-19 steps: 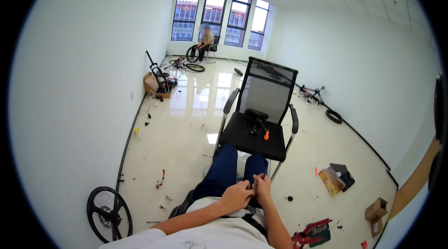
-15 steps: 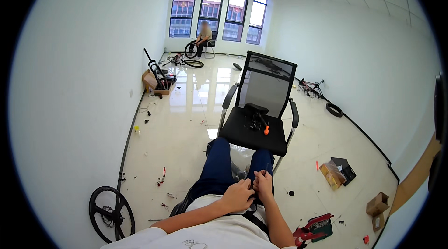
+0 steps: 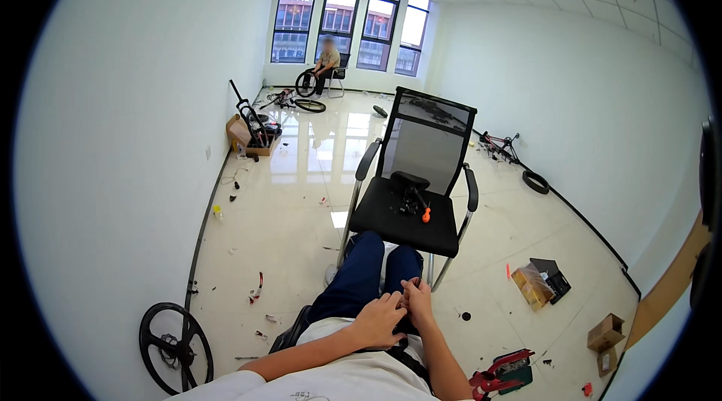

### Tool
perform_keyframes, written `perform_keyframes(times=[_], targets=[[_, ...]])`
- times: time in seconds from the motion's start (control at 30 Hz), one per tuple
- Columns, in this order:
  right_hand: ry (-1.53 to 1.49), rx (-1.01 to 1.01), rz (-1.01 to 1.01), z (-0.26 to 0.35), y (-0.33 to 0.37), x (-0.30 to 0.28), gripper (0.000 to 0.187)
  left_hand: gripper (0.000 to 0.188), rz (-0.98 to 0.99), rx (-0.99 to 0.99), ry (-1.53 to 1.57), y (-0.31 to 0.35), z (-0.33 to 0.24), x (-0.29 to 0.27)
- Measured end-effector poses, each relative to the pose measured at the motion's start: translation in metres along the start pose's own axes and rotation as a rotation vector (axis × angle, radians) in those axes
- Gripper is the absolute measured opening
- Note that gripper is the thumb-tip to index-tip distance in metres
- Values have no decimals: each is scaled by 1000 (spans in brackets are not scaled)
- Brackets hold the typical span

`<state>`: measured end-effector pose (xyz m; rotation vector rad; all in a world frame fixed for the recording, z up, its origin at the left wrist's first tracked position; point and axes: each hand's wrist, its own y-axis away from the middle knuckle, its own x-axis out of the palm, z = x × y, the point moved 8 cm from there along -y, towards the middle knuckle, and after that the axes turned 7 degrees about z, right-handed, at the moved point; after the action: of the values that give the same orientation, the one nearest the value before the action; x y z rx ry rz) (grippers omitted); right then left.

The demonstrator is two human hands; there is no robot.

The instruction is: The person sits on a chair and assembles a small mechanical component using a screwdriver and pliers. They insert screws, tighten them, and adjust parts while handling small hardware pieces on the chair seat.

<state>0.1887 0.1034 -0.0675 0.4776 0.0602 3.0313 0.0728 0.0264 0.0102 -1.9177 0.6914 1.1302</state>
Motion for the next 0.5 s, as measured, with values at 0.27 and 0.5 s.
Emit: perform_keyframes(times=[0.27,0.5], targets=[[-33,32,-60,-11,-1,-7,22,30,54,-2,207,0,15,10],[-34,41,-58,-7,0,-6,24,20,3,99,340,-3,29,1]])
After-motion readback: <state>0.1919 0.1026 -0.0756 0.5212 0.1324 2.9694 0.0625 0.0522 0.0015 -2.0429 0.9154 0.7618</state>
